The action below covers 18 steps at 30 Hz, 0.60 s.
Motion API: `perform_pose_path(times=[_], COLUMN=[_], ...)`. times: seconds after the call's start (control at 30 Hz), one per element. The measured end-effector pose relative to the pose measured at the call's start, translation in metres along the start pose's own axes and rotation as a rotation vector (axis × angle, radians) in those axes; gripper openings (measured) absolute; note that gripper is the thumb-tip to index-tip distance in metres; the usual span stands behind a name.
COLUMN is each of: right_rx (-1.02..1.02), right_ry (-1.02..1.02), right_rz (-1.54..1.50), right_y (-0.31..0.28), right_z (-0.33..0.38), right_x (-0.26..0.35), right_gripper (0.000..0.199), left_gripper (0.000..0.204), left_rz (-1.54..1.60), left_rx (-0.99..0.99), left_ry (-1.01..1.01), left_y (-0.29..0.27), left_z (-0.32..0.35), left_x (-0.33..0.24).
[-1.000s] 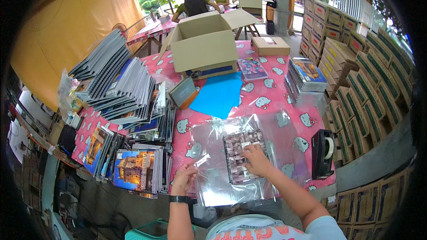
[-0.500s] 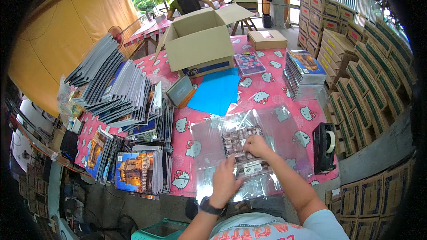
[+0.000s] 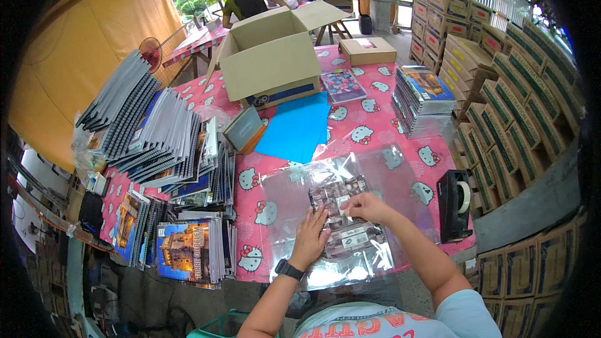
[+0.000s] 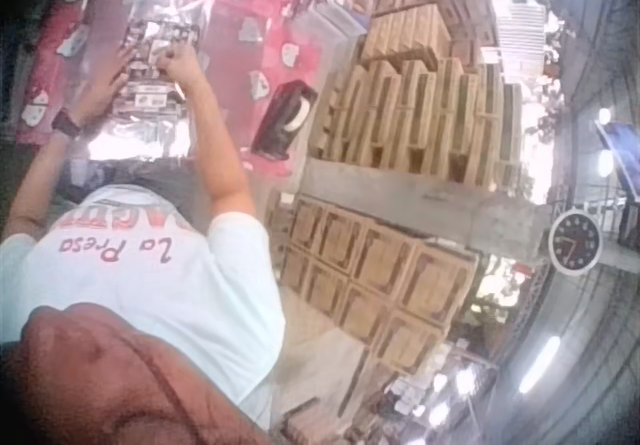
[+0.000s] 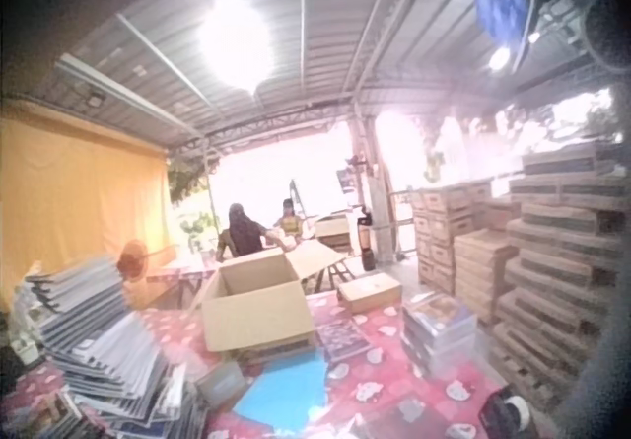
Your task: The person places a stack of notebooks into a clear plastic bag and uses tape to seal the bag.
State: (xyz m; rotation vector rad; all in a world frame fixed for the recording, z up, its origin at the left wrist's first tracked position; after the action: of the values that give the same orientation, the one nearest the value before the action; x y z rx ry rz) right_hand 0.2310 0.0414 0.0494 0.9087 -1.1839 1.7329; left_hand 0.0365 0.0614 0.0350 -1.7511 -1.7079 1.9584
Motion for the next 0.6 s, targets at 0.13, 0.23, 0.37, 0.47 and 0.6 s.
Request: perform_pose_path(times=[0.13, 0.23, 0.37, 0.47, 0.6], right_rx=[0.058, 0.105, -0.075, -0.123, -0.19], right_ry=[-0.398, -0.306, -0.206, -0.198, -0.118], right_rz=[0.728, 1.255, 1.082, 1.043, 1.039], right_y=[0.004, 0.009, -0.02, -0.016, -0.002], right_z=[0.015, 0.027, 0.025, 0.023, 0.021], right_x=[0.0, 0.003, 0.0, -0.021, -0.012], right_gripper=[0.046, 0.066, 0.088, 0.1, 0.1], left_gripper=[0.053, 0.059, 0.067, 0.066, 0.063], left_rz=[0.04, 0.082, -0.02, 0.058, 0.189], left_rx=[0.128, 0.057, 0.08, 0.088, 0.082], left_ry=[0.021, 0.029, -0.007, -0.023, 0.003], left_y=[-0.002, -0.006, 0.0, 0.007, 0.009], left_z=[-0.007, -0.008, -0.004, -0.009, -0.016], left_x=[0.014, 0.015, 0.025, 0.024, 0.028])
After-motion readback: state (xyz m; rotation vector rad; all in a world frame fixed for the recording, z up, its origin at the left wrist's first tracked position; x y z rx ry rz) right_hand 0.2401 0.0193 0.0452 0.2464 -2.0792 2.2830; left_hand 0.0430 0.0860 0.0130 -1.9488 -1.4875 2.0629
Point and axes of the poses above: each hand's wrist, its own z-axis away from the middle knuckle, its own y-axis out of the palm, x = y × z, the point moved 4 cm from there along -z, towards the middle knuckle, and after that the axes turned 8 degrees about z, right-handed, at the moved point
